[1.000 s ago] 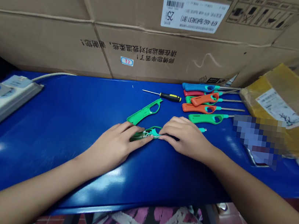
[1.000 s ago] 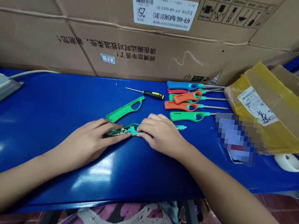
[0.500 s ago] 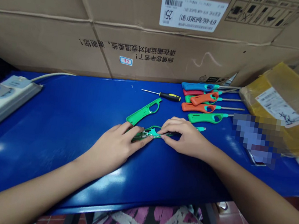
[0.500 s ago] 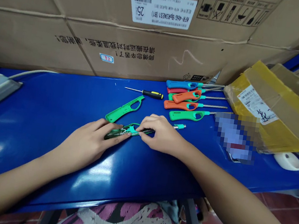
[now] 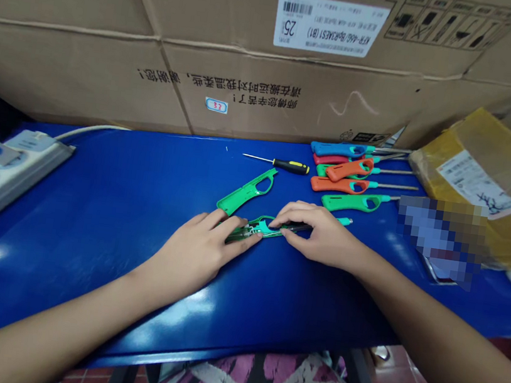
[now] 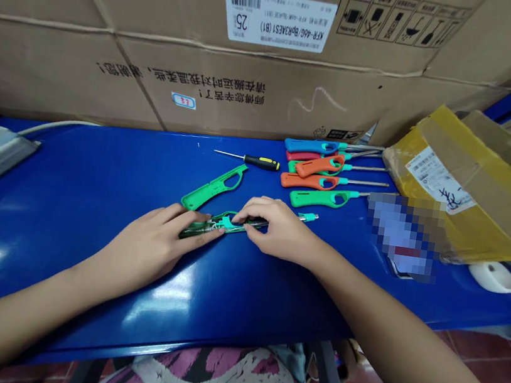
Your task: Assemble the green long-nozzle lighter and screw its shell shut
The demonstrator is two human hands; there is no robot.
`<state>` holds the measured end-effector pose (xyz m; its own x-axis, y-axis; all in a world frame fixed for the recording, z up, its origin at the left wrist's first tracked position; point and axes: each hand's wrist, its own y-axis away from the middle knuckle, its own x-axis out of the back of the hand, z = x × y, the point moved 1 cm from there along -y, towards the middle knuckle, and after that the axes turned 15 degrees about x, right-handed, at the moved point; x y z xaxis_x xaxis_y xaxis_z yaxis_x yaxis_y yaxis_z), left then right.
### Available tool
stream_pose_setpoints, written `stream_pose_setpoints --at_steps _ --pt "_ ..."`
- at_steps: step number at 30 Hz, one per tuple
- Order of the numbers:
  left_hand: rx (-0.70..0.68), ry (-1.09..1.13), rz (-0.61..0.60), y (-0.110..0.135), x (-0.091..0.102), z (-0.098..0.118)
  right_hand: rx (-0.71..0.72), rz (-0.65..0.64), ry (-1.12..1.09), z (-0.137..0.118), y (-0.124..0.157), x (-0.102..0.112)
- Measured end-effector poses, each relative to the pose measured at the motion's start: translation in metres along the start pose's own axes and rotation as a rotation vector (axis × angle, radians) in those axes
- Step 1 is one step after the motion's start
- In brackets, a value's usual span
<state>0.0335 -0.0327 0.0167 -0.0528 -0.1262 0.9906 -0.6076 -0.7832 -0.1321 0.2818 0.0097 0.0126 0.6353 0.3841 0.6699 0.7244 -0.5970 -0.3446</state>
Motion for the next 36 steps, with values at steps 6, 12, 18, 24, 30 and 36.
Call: stream_pose_setpoints --at_steps 6,12,18,24,30,36 --pt "-0.004 0.017 0.018 0.001 -0.001 -0.002 -0.101 0.000 0.086 0.000 0.002 0.005" --pt "-0.013 0.051 0.060 0.001 -0.003 -0.005 -0.145 -0.003 0.144 0.003 0.003 0.016" --pt "-0.001 0.013 0.044 0.000 0.000 0.000 -0.154 -0.034 0.134 0.000 0.002 0.014" --pt "-0.028 -0.001 0.080 0.004 -0.003 -0.001 -0.085 -0.162 0.333 -0.003 0.005 0.013" --pt "-0.095 0.038 0.171 0.006 -0.009 -0.007 -0.062 -0.168 0.367 -0.004 0.006 0.016" --pt "-0.094 0.052 0.184 0.005 -0.008 -0.006 -0.083 -0.188 0.345 -0.006 0.007 0.017"
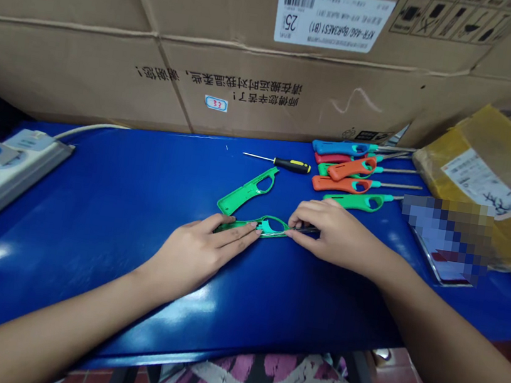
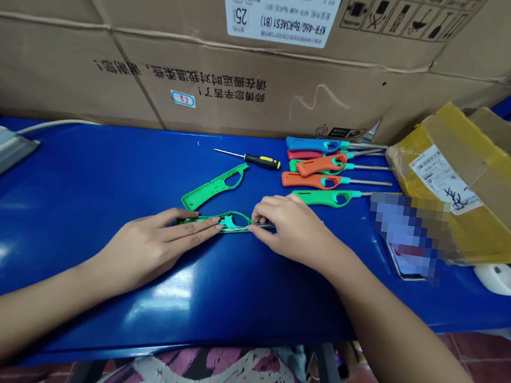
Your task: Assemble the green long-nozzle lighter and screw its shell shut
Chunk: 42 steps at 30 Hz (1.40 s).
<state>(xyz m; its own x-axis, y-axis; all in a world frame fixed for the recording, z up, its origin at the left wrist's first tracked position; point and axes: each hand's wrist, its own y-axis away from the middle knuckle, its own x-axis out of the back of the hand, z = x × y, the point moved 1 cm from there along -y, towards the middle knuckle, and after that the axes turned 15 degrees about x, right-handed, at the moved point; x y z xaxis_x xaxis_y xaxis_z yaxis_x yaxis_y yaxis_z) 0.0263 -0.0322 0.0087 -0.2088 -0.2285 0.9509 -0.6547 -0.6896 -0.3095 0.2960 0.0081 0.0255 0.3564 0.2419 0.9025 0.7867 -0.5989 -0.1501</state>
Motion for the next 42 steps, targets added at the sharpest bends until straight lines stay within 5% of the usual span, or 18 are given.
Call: stream_pose_setpoints --at_steps 6,12,20,42 --pt "0.091 0.167 0.012 -0.003 -0.002 -0.002 -0.164 0.054 -0.208 0.000 -0.002 0.000" --pt "0.269 0.457 -0.035 -0.007 -0.002 -0.004 -0.067 -0.015 -0.244 0.003 0.001 0.008" --pt "0.410 0.498 -0.113 -0.006 -0.004 0.003 0.023 -0.021 -0.247 -0.009 -0.003 -0.006" --pt "0.439 0.587 -0.175 -0.008 -0.003 0.005 -0.083 -0.007 -0.237 -0.018 -0.010 -0.019"
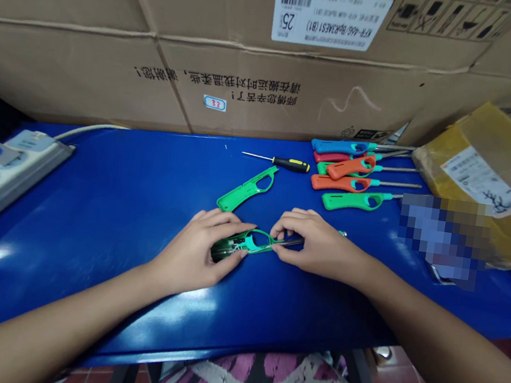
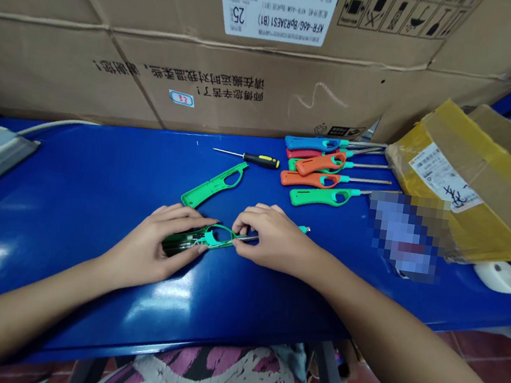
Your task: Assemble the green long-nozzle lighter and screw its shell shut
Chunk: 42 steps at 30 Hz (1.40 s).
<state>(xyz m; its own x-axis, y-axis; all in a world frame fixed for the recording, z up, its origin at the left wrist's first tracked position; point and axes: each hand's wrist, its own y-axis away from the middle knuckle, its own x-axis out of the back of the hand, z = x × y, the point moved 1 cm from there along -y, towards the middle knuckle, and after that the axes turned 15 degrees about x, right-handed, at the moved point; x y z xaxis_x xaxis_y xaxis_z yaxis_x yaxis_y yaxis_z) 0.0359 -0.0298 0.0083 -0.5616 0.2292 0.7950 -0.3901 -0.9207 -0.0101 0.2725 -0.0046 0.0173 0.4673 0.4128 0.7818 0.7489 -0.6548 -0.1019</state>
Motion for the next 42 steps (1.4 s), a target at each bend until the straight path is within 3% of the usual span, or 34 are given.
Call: stream_pose_setpoints --at_steps 11,18,22,25,28,31,35,39,42 --pt "0.088 0.119 -0.052 -0.008 0.004 0.004 0.016 0.004 0.011 -0.002 0.001 -0.001" --pt "0.075 0.140 0.011 -0.011 -0.002 0.003 -0.032 0.037 0.061 -0.001 0.002 -0.002" --pt "0.054 0.220 0.036 -0.011 0.005 0.002 -0.007 0.041 0.041 0.003 0.003 0.003" --pt "0.135 0.290 0.168 -0.016 0.015 -0.008 0.011 0.040 0.064 0.006 0.005 0.007" --pt "0.187 0.140 0.355 -0.025 0.021 -0.022 0.020 0.034 0.087 0.006 0.005 0.008" --pt "0.219 -0.086 0.336 -0.033 0.021 -0.033 0.029 0.026 0.090 0.005 0.005 0.005" --pt "0.234 -0.081 0.279 -0.035 0.022 -0.038 0.046 0.045 0.085 0.002 0.004 0.003" --pt "0.338 0.098 0.206 -0.034 0.027 -0.045 0.049 0.224 0.027 0.003 0.003 0.006" --pt "0.346 0.236 0.263 -0.031 0.032 -0.045 0.034 0.418 0.029 0.009 0.003 0.011"
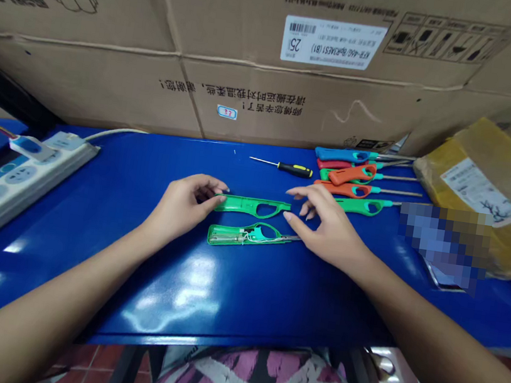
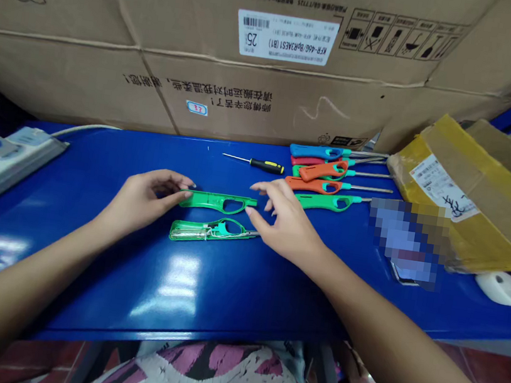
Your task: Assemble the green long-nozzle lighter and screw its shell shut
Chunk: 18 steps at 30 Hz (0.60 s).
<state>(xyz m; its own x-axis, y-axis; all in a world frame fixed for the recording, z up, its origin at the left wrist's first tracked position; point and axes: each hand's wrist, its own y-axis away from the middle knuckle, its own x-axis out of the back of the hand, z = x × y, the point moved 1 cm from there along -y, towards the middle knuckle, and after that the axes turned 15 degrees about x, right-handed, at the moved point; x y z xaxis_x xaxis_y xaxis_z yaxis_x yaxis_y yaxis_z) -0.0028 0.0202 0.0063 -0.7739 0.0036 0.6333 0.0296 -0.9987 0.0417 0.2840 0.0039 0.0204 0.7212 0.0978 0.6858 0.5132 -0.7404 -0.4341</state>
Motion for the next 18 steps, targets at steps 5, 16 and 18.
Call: stream_pose_setpoints --at_steps 5,16,18 --pt "-0.304 -0.022 0.236 0.011 0.008 0.014 -0.098 0.079 -0.136 0.008 -0.002 0.004" --pt "-0.867 -0.229 0.414 0.033 0.009 0.026 -0.390 0.095 -0.705 0.008 -0.008 0.015" --pt "-0.808 -0.221 0.345 0.036 0.010 0.029 -0.391 0.083 -0.733 0.006 -0.008 0.018"
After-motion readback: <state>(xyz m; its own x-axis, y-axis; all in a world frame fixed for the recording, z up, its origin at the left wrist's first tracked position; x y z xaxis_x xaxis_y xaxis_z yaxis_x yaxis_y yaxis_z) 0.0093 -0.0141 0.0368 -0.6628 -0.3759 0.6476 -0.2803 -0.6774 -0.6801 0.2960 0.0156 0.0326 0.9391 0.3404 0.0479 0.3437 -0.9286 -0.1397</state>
